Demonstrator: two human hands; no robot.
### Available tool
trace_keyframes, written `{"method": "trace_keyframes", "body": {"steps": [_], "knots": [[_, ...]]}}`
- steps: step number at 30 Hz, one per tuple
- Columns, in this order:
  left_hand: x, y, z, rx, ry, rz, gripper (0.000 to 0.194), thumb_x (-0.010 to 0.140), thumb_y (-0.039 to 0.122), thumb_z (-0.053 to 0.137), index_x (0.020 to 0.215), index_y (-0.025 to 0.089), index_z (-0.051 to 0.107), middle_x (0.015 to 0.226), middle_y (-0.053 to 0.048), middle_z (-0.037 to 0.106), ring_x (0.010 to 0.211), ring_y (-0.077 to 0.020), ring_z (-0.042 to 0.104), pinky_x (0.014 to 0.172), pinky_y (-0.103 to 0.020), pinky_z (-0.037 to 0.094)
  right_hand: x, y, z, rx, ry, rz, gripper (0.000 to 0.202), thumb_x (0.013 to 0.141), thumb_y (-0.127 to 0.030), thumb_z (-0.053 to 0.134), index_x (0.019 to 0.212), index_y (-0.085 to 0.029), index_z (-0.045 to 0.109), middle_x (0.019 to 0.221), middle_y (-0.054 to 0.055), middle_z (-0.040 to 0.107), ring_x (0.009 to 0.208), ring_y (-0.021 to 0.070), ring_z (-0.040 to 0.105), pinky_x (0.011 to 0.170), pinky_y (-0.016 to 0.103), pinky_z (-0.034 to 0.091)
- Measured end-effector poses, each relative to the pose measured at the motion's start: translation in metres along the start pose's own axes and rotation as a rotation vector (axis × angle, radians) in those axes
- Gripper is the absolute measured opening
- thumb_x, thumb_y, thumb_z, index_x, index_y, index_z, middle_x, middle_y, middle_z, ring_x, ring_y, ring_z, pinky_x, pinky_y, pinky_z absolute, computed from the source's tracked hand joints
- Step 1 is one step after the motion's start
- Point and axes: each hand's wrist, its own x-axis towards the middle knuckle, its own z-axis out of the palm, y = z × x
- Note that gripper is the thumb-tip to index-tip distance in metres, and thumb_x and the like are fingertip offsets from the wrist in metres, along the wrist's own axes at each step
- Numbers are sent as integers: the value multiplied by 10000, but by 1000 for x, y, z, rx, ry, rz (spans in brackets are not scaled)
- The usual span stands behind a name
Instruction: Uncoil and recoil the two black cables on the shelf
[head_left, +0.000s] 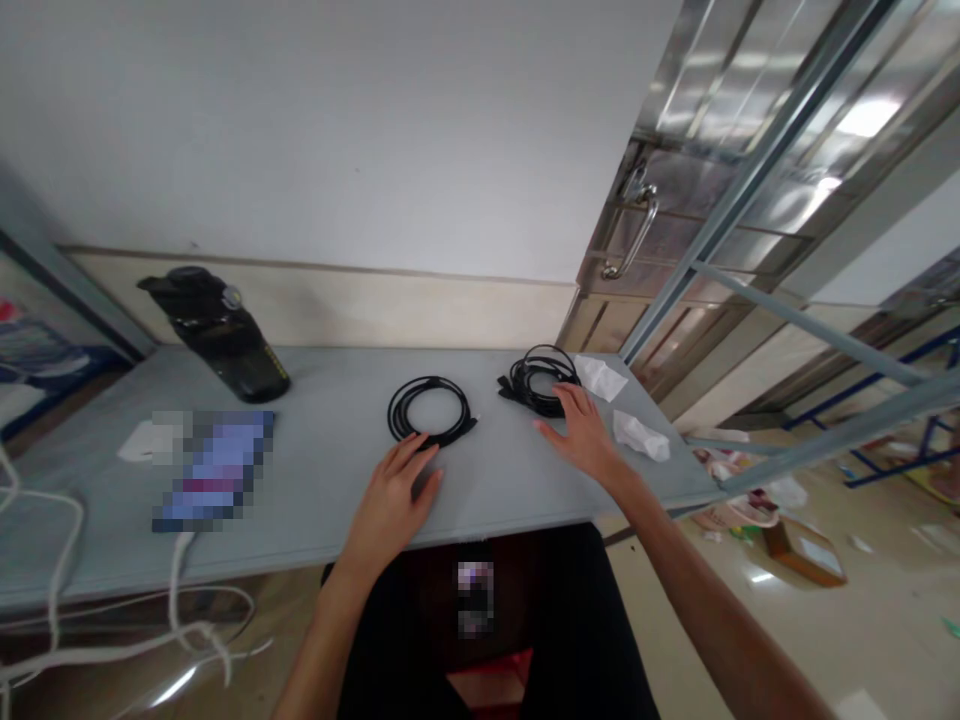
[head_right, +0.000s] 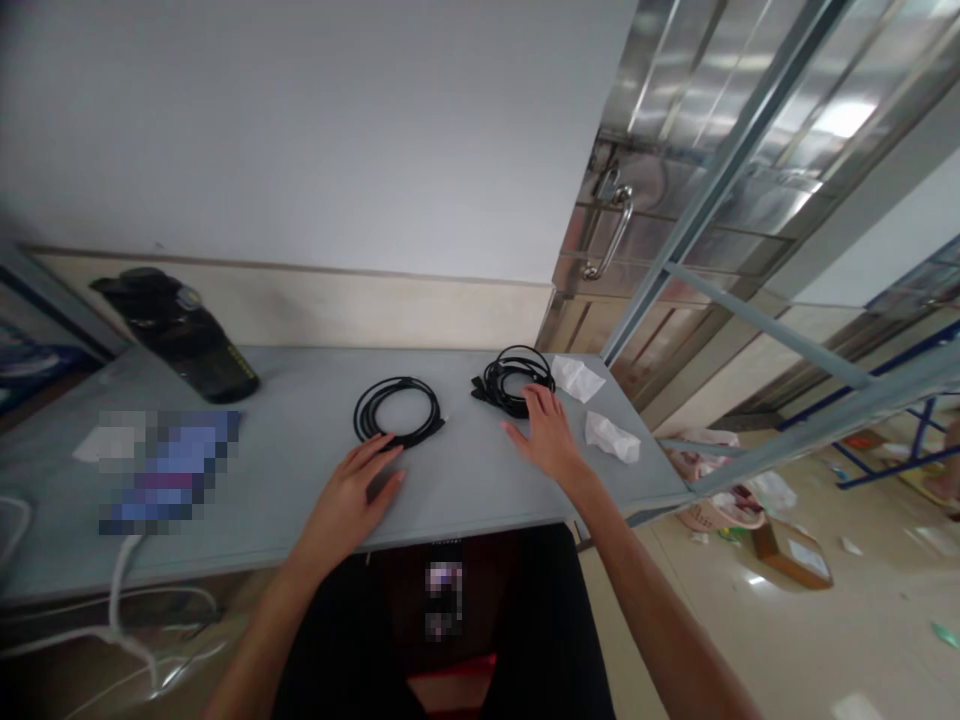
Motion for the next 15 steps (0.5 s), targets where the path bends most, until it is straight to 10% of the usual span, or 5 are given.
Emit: {"method": "trace_keyframes", "body": {"steps": [5, 15], "knots": [[-2, -2, 1, -24, 22, -5, 342, 1139, 355, 633, 1431, 229, 759, 1624, -144, 692, 1550, -363, 620, 1301, -655, 537, 43, 18, 24, -199, -269, -49, 347, 1126, -411, 663, 1333, -137, 715, 1384, 212, 752, 1345, 349, 672, 1237, 502, 467], [-2, -7, 3, -61, 39, 7, 339, 1142, 401, 638, 1393, 227, 787, 1610, -140, 705, 1533, -358, 632, 1293, -661, 539, 64, 23, -23, 4, -101, 127, 357, 1204, -420, 445, 1136, -183, 703, 1058, 163, 828, 980, 297, 788, 924, 389, 574]]}}
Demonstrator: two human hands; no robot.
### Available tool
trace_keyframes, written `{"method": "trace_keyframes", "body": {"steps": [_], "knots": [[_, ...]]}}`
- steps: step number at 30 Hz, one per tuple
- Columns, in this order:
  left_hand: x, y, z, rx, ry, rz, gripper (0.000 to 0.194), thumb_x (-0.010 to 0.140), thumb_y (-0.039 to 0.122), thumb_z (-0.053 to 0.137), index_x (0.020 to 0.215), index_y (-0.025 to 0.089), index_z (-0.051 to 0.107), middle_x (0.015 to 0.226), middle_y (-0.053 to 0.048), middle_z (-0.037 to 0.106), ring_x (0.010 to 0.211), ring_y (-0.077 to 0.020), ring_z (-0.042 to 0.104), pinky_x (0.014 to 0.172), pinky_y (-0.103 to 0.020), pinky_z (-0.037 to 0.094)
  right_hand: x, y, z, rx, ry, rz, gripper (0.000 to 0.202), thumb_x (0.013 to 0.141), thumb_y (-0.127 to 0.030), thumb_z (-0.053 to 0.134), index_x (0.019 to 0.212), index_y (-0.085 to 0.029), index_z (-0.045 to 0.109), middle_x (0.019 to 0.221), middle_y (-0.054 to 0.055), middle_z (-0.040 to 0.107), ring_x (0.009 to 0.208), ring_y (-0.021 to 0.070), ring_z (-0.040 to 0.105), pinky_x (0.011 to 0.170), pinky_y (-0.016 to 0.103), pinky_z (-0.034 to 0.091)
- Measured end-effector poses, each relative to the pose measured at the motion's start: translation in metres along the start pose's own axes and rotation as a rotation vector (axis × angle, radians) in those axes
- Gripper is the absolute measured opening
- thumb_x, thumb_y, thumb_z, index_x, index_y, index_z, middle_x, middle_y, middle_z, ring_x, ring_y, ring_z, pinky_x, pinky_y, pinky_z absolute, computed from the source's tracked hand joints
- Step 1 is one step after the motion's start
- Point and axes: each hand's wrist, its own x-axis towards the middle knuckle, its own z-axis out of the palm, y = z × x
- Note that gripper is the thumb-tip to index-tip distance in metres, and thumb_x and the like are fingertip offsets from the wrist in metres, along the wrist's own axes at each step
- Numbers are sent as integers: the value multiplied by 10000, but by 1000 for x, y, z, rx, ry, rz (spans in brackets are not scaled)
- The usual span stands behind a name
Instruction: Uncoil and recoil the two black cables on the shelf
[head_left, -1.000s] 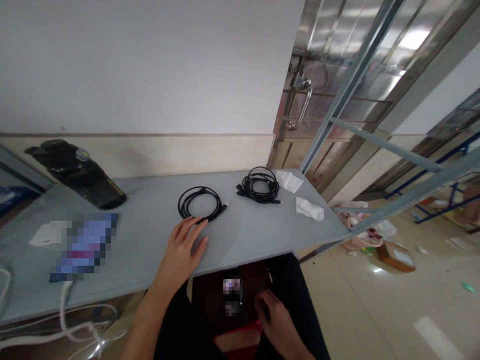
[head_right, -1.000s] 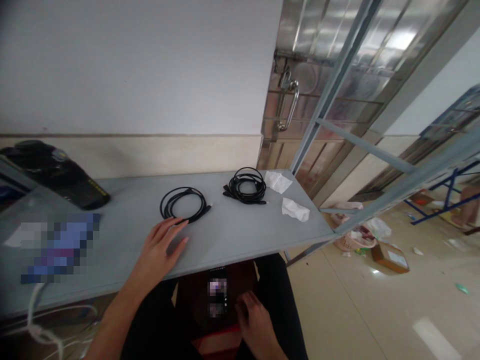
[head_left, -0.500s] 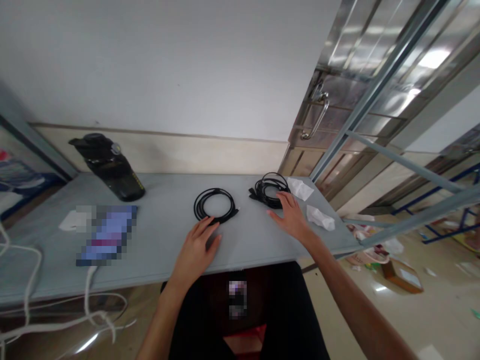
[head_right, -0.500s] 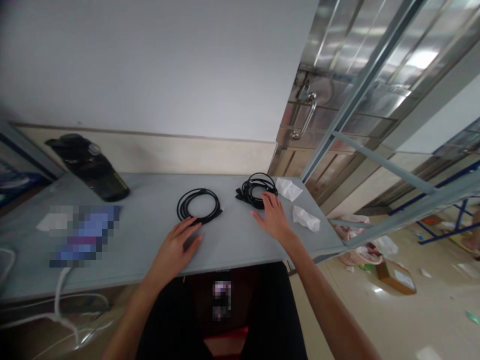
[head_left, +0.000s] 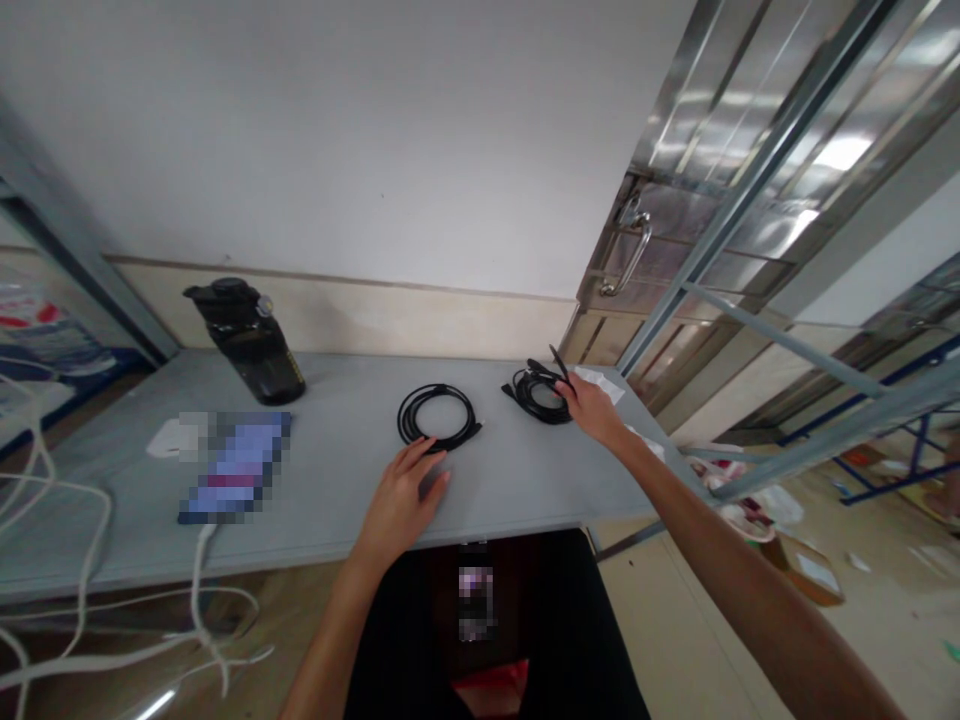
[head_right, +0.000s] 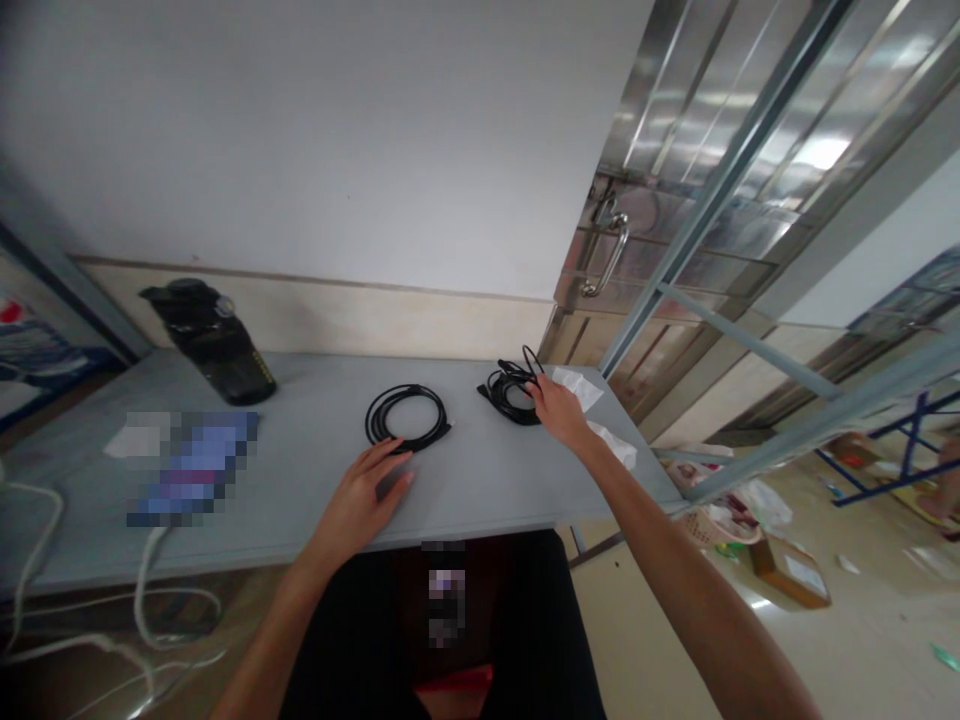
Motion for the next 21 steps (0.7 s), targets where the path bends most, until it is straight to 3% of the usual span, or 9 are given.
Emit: {"method": "trace_keyframes", "body": {"steps": [3, 6, 10, 12, 16, 21], "knots": [[0, -4, 2, -4, 3, 18, 348, 1141, 418, 634, 1376, 218, 795, 1599, -146, 711, 1522, -363, 640, 1285, -658, 547, 17, -4, -32, 139, 95, 25, 469, 1212, -529, 384, 1020, -206, 665, 920, 115, 800, 851, 253, 782, 847, 363, 601], [0, -7, 4, -6, 14, 26, 342, 1140, 424, 634, 1361, 222, 799, 1591, -144, 715, 1518, -363, 646, 1285, -649, 549, 31, -15, -67, 296, 204, 33, 562, 1190, -682, 342, 1042, -218, 622, 849, 57, 746, 706, 194, 734, 702, 315, 612], [-1, -7, 4, -11, 24, 17, 344, 1133, 418, 646, 1386, 235, 790, 1592, -137, 715, 1524, -358, 641, 1298, -636, 535, 37, -42, -116, 737, 447, -22, 583, 1073, -827, 557, 1077, -247, 614, 755, -53, 603, 517, 126, 592, 461, 243, 510], [-1, -6, 3, -13, 19, 17, 370, 1126, 429, 662, 1420, 236, 777, 1596, -140, 711, 1534, -361, 633, 1307, -636, 523, 33, -62, -142, 880, 551, -78, 560, 1039, -817, 642, 1070, -259, 623, 753, -75, 567, 475, 105, 539, 402, 225, 448], [0, -2, 0, -6, -6, 25, 467, 1104, 500, 706, 1490, 239, 738, 1608, -146, 702, 1557, -378, 609, 1314, -648, 505, 17, -102, -185, 987, 680, -197, 430, 1094, -694, 664, 1072, -265, 641, 751, -84, 550, 446, 75, 462, 368, 204, 348], [-1, 4, -1, 16, -19, 49, 525, 1101, 535, 703, 1528, 230, 712, 1603, -161, 703, 1553, -390, 606, 1320, -658, 483, -3, -131, -199, 970, 659, -271, 407, 1110, -664, 674, 1083, -259, 652, 735, -87, 561, 415, 59, 436, 340, 208, 299]]}}
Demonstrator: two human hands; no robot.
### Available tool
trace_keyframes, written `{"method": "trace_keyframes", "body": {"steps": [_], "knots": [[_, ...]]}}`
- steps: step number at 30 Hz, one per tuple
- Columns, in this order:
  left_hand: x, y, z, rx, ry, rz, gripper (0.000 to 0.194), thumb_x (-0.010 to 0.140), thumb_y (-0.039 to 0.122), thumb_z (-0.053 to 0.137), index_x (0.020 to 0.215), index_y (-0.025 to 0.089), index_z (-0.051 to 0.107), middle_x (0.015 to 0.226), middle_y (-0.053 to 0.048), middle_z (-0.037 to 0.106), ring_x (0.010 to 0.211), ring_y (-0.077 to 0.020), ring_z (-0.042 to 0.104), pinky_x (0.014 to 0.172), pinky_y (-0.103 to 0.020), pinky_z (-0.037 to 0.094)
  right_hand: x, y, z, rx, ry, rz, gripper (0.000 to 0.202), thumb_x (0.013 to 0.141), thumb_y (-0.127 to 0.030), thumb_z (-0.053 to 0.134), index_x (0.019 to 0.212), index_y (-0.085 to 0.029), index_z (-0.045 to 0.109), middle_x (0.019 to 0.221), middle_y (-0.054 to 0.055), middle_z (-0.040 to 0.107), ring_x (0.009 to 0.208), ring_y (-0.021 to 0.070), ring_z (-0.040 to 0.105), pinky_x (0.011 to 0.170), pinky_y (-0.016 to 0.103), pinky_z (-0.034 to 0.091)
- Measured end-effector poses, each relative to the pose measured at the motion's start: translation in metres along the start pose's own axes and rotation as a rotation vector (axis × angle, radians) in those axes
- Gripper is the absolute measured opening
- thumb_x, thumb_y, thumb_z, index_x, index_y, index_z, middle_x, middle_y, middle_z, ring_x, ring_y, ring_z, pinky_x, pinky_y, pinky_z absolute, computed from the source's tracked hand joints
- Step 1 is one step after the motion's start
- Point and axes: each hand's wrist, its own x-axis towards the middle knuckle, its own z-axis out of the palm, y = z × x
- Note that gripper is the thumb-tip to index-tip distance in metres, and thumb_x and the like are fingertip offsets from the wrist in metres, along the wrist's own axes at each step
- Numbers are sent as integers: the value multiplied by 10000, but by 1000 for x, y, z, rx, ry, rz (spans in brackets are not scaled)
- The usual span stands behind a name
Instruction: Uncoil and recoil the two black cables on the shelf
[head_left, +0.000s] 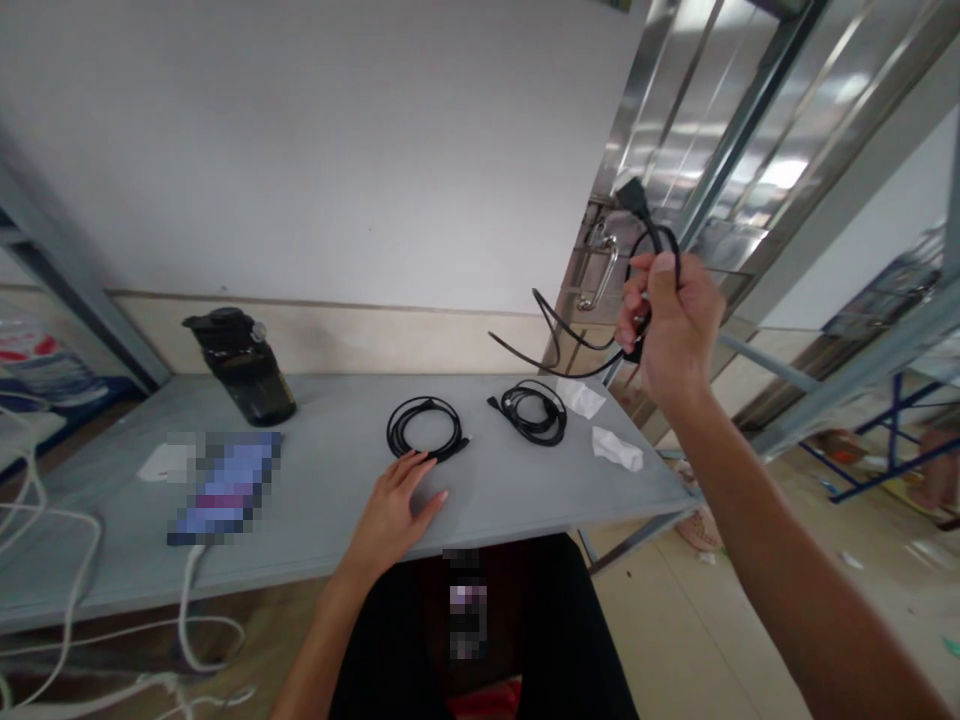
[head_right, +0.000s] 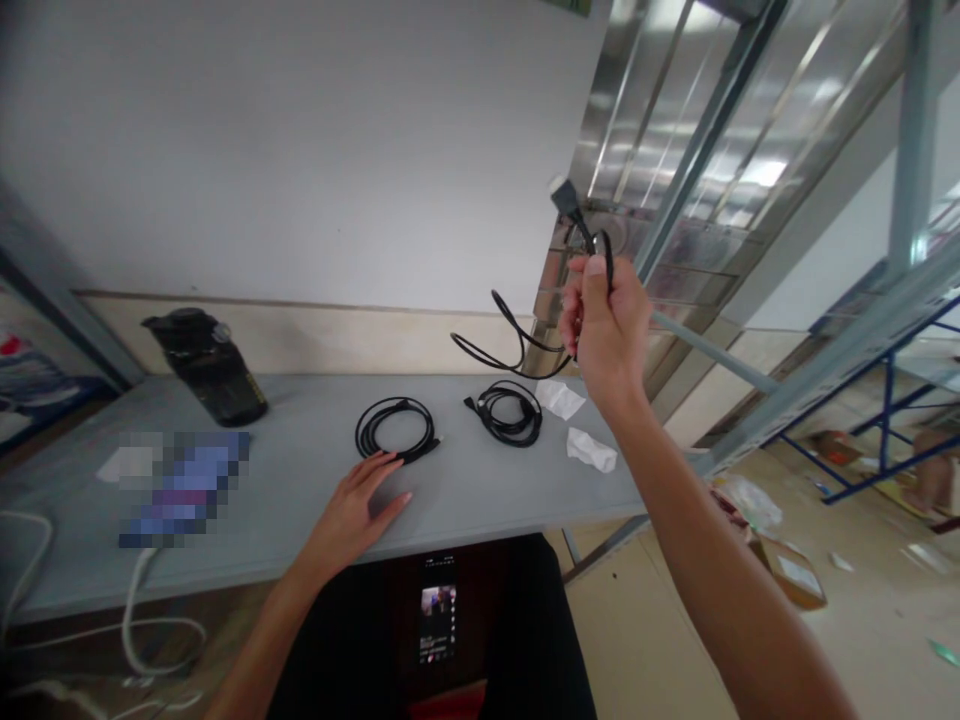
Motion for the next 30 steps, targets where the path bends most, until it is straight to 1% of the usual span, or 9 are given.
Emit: {"method": "trace_keyframes", "body": {"steps": [3, 7, 10, 13, 17, 22, 24, 26, 30], "knots": [[0, 1, 0, 17, -14, -2, 538, 1095, 539, 708, 1531, 224, 706, 1606, -166, 701, 1548, -395, 609, 1314, -658, 486, -6, 0, 1, -9, -45, 46, 451, 1061, -709, 721, 1059, -264, 644, 717, -98, 544, 408, 56, 420, 345, 203, 273], [3, 2, -3, -7, -11, -3, 555, 1074, 543, 742, 1529, 227, 701, 1596, -167, 707, 1558, -397, 603, 1320, -659, 474, -12, -1, 0, 75, -52, 156, 503, 992, -732, 792, 1033, -257, 630, 709, -110, 476, 415, 47, 326, 357, 203, 203], [5, 13, -9, -101, -2, -29, 602, 1029, 573, 802, 1524, 245, 702, 1579, -160, 719, 1535, -393, 626, 1327, -660, 466, -27, -9, 4, 112, -90, 221, 521, 990, -743, 795, 1078, -258, 625, 721, -109, 450, 439, 51, 306, 376, 202, 198], [-2, 43, -17, -284, -9, -116, 594, 1037, 560, 799, 1549, 281, 681, 1598, -138, 708, 1509, -363, 651, 1331, -646, 465, -57, -18, 16, 148, -188, 324, 513, 1008, -733, 786, 1122, -260, 622, 740, -103, 448, 464, 51, 310, 406, 202, 214], [-25, 100, -25, -612, 3, -285, 504, 1107, 515, 724, 1549, 278, 678, 1587, -143, 718, 1482, -335, 677, 1311, -579, 501, -114, -19, 36, 198, -297, 474, 453, 1064, -680, 741, 1126, -251, 611, 748, -88, 460, 528, 70, 346, 462, 222, 272], [-37, 155, -44, -887, 87, -349, 531, 1135, 576, 659, 1544, 239, 685, 1538, -160, 753, 1434, -341, 719, 1246, -519, 568, -184, -14, 48, 176, -459, 578, 386, 1147, -631, 631, 1208, -250, 637, 842, -39, 551, 705, 118, 484, 616, 255, 405], [-31, 168, -54, -904, 82, -414, 570, 1140, 615, 627, 1556, 232, 694, 1562, -156, 744, 1445, -350, 716, 1256, -525, 563, -201, -16, 50, 146, -542, 589, 343, 1171, -584, 606, 1201, -247, 664, 903, -20, 616, 795, 133, 564, 724, 272, 476], [-24, 175, -61, -865, 81, -529, 541, 1121, 644, 644, 1450, 236, 776, 1528, -135, 771, 1465, -363, 703, 1296, -529, 529, -211, -20, 50, 138, -633, 570, 295, 1185, -522, 598, 1174, -242, 690, 1006, 5, 699, 915, 153, 647, 856, 296, 527], [-16, 175, -57, -887, 102, -741, 442, 1075, 632, 721, 1264, 257, 859, 1399, -103, 834, 1520, -371, 663, 1344, -499, 475, -220, -26, 49, 110, -743, 471, 206, 1185, -395, 587, 1132, -231, 701, 1155, 45, 735, 1085, 199, 687, 998, 342, 544]]}}
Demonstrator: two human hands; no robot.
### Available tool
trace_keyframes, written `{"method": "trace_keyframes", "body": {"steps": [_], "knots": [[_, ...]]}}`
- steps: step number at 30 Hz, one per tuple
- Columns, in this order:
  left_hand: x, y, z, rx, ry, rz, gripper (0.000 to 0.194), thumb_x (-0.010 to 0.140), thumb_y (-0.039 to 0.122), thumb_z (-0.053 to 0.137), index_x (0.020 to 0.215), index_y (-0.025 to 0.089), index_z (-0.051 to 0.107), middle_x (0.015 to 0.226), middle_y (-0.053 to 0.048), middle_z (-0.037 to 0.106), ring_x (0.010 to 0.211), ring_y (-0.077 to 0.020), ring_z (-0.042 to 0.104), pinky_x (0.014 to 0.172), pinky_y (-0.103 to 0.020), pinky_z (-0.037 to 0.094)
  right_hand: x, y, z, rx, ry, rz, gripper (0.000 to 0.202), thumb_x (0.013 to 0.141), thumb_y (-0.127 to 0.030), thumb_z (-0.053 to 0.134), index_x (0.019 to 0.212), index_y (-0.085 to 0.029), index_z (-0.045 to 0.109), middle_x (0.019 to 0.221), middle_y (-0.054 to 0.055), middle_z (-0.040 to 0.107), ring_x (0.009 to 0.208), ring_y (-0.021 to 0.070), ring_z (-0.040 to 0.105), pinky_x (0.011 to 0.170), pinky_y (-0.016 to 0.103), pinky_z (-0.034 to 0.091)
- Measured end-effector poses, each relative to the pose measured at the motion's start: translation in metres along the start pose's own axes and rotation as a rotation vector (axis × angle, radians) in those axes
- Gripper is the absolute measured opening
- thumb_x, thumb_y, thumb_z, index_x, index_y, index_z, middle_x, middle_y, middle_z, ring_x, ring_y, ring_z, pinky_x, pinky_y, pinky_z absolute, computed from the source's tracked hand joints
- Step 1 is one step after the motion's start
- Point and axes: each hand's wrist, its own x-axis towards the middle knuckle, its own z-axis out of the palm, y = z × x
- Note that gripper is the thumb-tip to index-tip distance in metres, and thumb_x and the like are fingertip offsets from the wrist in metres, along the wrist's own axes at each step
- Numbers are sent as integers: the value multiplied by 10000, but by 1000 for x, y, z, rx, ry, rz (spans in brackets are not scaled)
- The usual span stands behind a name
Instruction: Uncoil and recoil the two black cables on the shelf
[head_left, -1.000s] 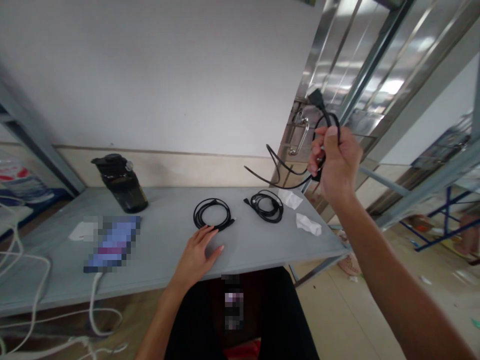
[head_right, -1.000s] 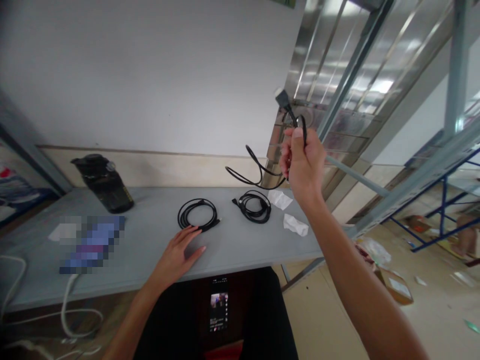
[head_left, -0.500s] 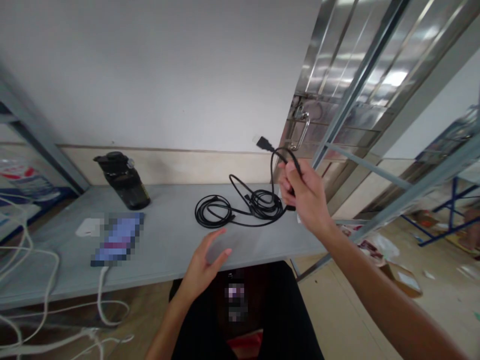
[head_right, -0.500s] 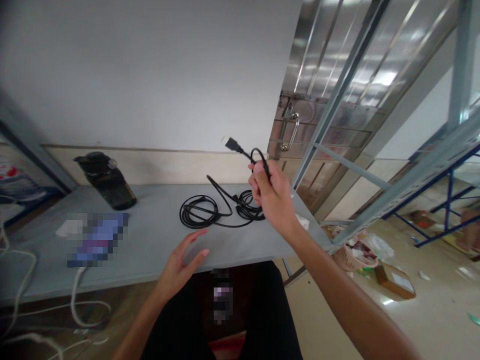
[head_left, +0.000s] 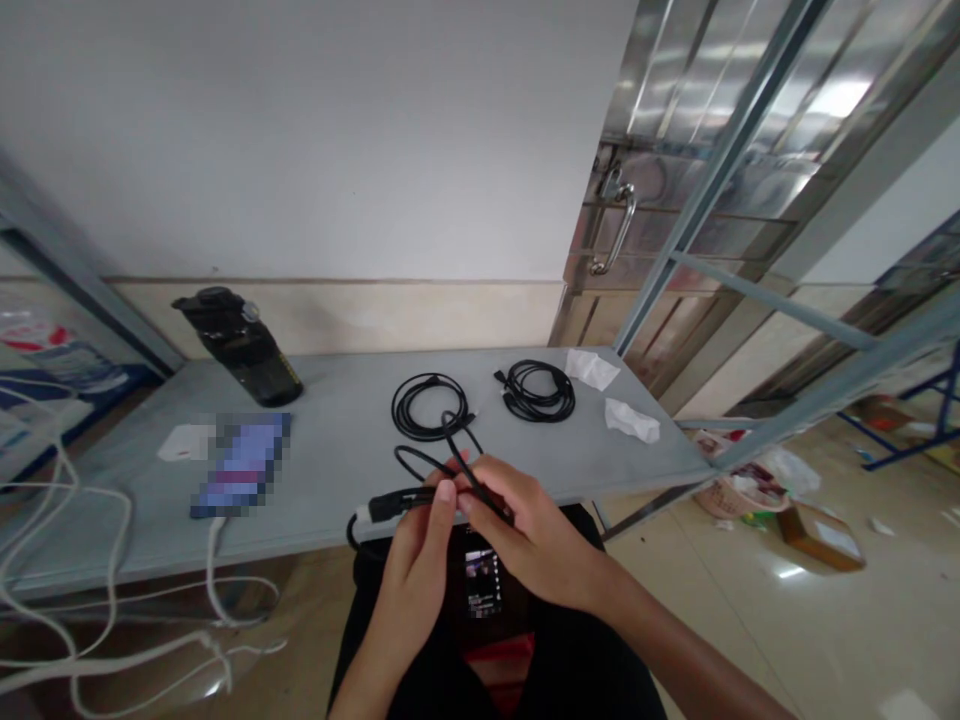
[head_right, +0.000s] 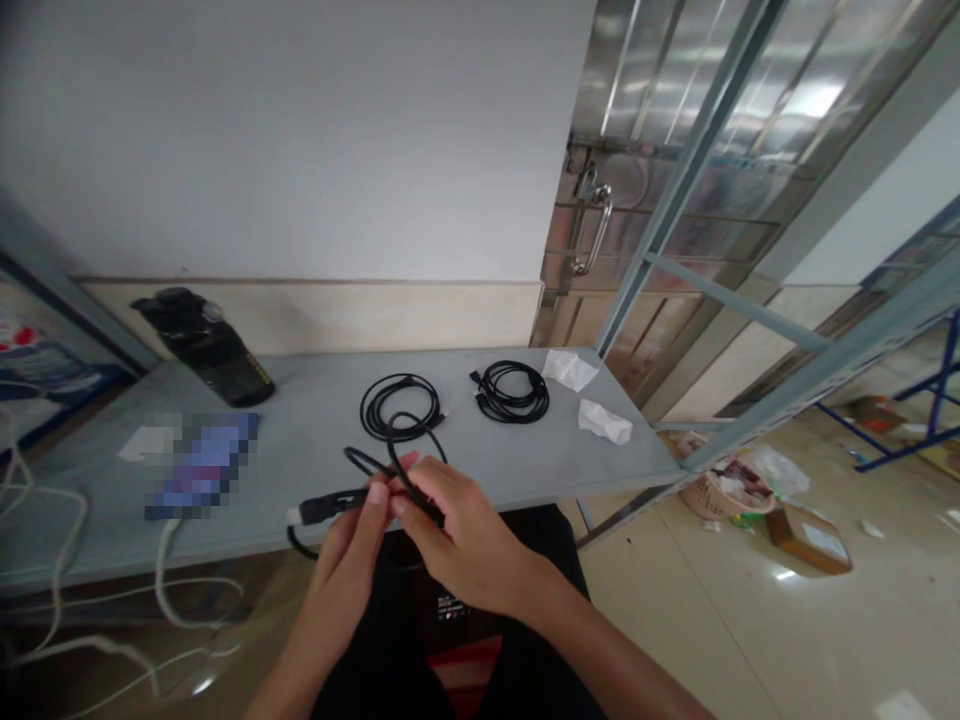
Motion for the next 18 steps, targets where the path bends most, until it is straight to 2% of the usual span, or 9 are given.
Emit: {"method": "trace_keyframes", "body": {"steps": [3, 5, 7, 9, 11, 13, 15, 18], "knots": [[4, -10, 1, -78, 24, -98, 410, 1053, 585, 767, 1267, 250, 865, 1402, -102, 835, 1542, -373, 643, 1333, -490, 482, -7, 4, -2, -46, 3, -14, 192, 1175, -378, 602, 1115, -229, 707, 1164, 61, 728, 1129, 216, 682, 1022, 357, 548], [5, -11, 0, -116, 16, -139, 422, 1030, 586, 788, 1257, 241, 878, 1391, -103, 841, 1490, -382, 684, 1293, -487, 521, -12, 9, -6, -17, 26, 33, 232, 1184, -419, 599, 1133, -234, 729, 1161, 59, 736, 1121, 206, 697, 1000, 342, 561], [7, -6, -3, -163, -64, -173, 490, 1013, 607, 782, 1295, 217, 878, 1372, -124, 848, 1389, -399, 749, 1241, -506, 564, -16, 12, -14, 58, 92, 105, 303, 1198, -487, 570, 1139, -236, 729, 1116, 48, 747, 1045, 182, 721, 937, 318, 583], [9, 4, -9, -206, -154, -196, 566, 995, 613, 774, 1351, 182, 864, 1341, -164, 856, 1281, -420, 798, 1188, -545, 596, -20, 15, -29, 158, 197, 161, 365, 1197, -566, 548, 1135, -238, 696, 968, 18, 733, 854, 153, 724, 784, 286, 595], [12, 14, -20, -221, -198, -197, 608, 976, 603, 778, 1381, 155, 854, 1305, -202, 862, 1224, -446, 817, 1146, -581, 614, -22, 18, -51, 229, 322, 187, 397, 1172, -630, 572, 1135, -245, 664, 778, -45, 632, 596, 115, 614, 560, 238, 502], [18, 22, -37, -201, -178, -170, 629, 967, 609, 775, 1375, 137, 856, 1260, -225, 868, 1199, -466, 824, 1143, -609, 610, -24, 19, -79, 267, 460, 179, 410, 1126, -664, 643, 1122, -255, 654, 666, -103, 472, 441, 77, 412, 425, 202, 315], [25, 28, -58, -163, -120, -136, 648, 955, 626, 770, 1360, 128, 860, 1204, -230, 877, 1179, -476, 827, 1161, -635, 596, -28, 19, -109, 287, 603, 127, 403, 1079, -659, 722, 1084, -261, 664, 641, -124, 366, 426, 63, 286, 411, 192, 219], [35, 37, -89, -106, -5, -95, 663, 921, 646, 764, 1320, 127, 865, 1160, -222, 883, 1198, -483, 817, 1187, -653, 582, -40, 15, -152, 296, 787, 37, 365, 1010, -616, 809, 1014, -268, 700, 624, -119, 298, 438, 74, 212, 411, 226, 174]]}}
